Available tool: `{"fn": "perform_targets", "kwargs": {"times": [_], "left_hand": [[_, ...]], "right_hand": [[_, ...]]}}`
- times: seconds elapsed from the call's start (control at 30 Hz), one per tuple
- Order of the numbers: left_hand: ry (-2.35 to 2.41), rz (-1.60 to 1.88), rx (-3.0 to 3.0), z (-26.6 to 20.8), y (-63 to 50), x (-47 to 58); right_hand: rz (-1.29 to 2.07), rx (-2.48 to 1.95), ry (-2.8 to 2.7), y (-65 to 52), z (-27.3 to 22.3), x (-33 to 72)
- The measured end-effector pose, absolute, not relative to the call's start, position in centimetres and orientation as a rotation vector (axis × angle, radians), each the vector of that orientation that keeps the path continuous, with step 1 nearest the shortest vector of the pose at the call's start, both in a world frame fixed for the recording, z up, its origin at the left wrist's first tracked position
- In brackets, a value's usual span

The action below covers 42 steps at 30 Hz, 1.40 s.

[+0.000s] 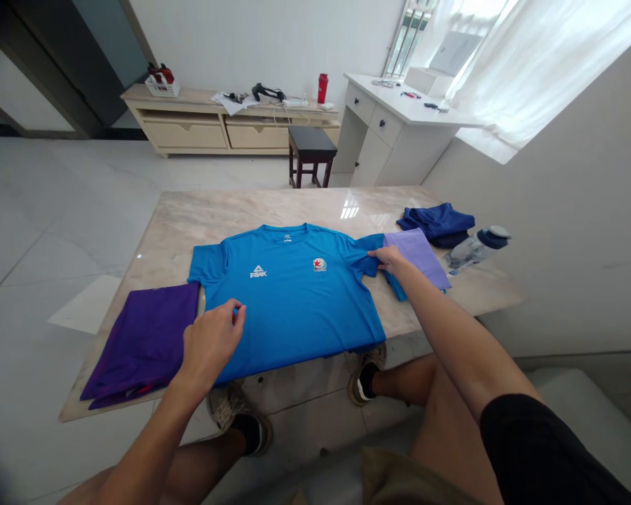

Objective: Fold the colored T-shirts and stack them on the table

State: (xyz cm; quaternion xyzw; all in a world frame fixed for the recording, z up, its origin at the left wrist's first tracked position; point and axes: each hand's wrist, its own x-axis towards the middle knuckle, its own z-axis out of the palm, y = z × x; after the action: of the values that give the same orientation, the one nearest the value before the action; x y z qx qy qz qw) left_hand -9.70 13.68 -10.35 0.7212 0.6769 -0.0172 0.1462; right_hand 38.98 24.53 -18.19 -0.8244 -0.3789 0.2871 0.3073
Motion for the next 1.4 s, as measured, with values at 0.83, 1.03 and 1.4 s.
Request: {"fn": "perform_targets", "kwargs": {"times": [0.83, 1.03, 1.4], "left_hand": [[1.949, 0.008, 2.060, -9.3, 13.3, -10.8], [1.975, -0.047, 2.037, -9.0, 13.6, -10.8], [2.102, 0.207, 1.970, -13.1, 22.2, -15.6]], "right_hand": [[0.527, -2.353, -1.387, 29.1, -12.6, 28.2], [1.039, -2.039, -1.348, 28.6, -12.8, 23.8], [0.892, -1.961, -1.537, 18.8, -16.0, 30.3]]}}
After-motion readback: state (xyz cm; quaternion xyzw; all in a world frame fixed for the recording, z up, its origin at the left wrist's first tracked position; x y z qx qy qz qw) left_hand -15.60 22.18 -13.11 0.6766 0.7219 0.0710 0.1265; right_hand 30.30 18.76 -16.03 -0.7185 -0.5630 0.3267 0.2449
